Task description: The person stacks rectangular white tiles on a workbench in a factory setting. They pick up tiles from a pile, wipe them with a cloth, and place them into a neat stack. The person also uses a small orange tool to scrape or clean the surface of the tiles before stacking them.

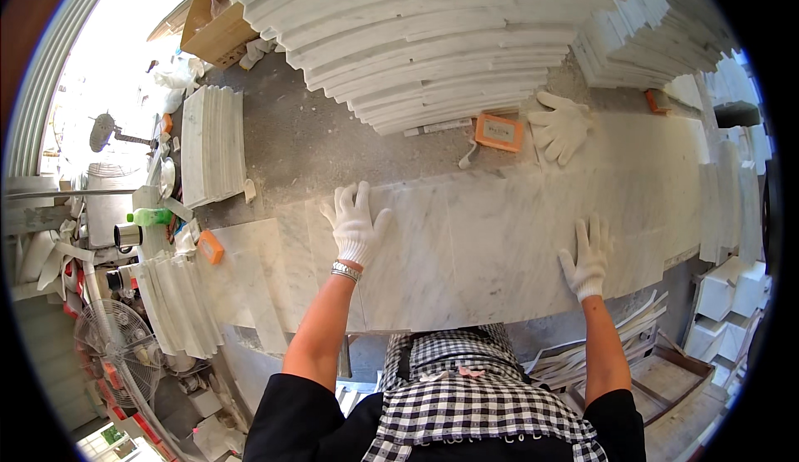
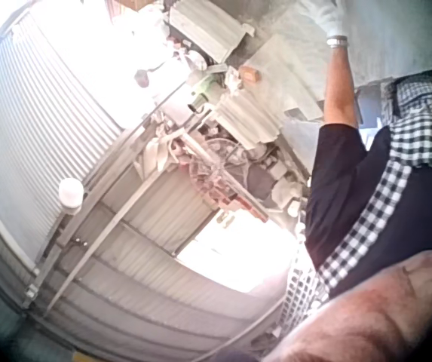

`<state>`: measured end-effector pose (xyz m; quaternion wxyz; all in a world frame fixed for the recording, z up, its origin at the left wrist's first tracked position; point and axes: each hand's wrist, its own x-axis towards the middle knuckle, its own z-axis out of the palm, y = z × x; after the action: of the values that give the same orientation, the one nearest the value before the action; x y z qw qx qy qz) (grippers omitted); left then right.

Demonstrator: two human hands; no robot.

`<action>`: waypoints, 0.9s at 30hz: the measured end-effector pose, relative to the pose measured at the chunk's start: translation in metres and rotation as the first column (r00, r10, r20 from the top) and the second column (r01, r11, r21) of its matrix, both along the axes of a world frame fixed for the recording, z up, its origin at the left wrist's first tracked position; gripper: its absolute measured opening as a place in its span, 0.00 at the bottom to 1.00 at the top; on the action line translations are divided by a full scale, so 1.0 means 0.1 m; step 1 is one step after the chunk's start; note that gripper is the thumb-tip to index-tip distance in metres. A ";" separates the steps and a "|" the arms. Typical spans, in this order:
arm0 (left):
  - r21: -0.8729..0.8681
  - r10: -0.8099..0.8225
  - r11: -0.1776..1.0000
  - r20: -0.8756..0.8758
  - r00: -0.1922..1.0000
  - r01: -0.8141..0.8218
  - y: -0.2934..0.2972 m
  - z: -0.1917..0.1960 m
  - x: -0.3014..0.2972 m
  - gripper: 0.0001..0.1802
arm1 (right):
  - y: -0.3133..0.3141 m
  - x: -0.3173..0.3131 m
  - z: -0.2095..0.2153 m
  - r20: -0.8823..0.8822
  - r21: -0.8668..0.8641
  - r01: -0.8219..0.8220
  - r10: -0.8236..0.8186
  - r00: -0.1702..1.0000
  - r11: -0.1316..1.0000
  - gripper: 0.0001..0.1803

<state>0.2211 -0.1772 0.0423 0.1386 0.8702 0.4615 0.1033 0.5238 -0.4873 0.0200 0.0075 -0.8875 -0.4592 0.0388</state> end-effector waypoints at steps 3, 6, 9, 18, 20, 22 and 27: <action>-0.052 0.004 0.999 -0.023 1.000 -0.005 -0.04 -0.05 -0.04 0.41 | 0.00 0.00 -0.01 0.001 0.030 -0.027 0.027 1.000 0.999 0.43; 0.027 0.083 0.996 -0.155 0.984 -0.080 -0.04 -0.04 -0.15 0.41 | 0.01 -0.02 0.00 -0.009 0.040 -0.019 0.019 1.000 0.999 0.43; 0.129 0.420 0.907 -0.203 0.885 -0.401 -0.07 0.03 -0.40 0.42 | 0.03 -0.04 0.01 -0.001 0.053 -0.021 0.021 1.000 0.998 0.43; 0.129 0.538 0.843 -0.175 0.824 -0.523 -0.72 -0.17 -0.80 0.42 | -0.07 0.00 -0.13 0.026 -0.048 0.017 -0.016 1.000 0.999 0.43; 0.157 0.561 0.828 -0.218 0.798 -0.539 -0.81 -0.26 -0.74 0.40 | -0.07 0.01 -0.13 0.031 -0.044 0.004 -0.002 1.000 0.999 0.43; 0.126 0.567 0.823 -0.239 0.788 -0.554 -0.86 -0.28 -0.72 0.43 | -0.06 0.00 -0.12 0.024 -0.087 0.023 -0.020 0.999 0.996 0.42; 0.043 0.563 0.785 -0.469 0.681 -0.619 -0.93 -0.24 -0.61 0.47 | -0.09 0.00 -0.09 0.010 -0.088 0.012 -0.011 1.000 0.996 0.43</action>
<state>0.1603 -0.2701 0.0183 0.0366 0.6631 0.7418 -0.0928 0.5241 -0.4958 0.0115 -0.0337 -0.8898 -0.4518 0.0549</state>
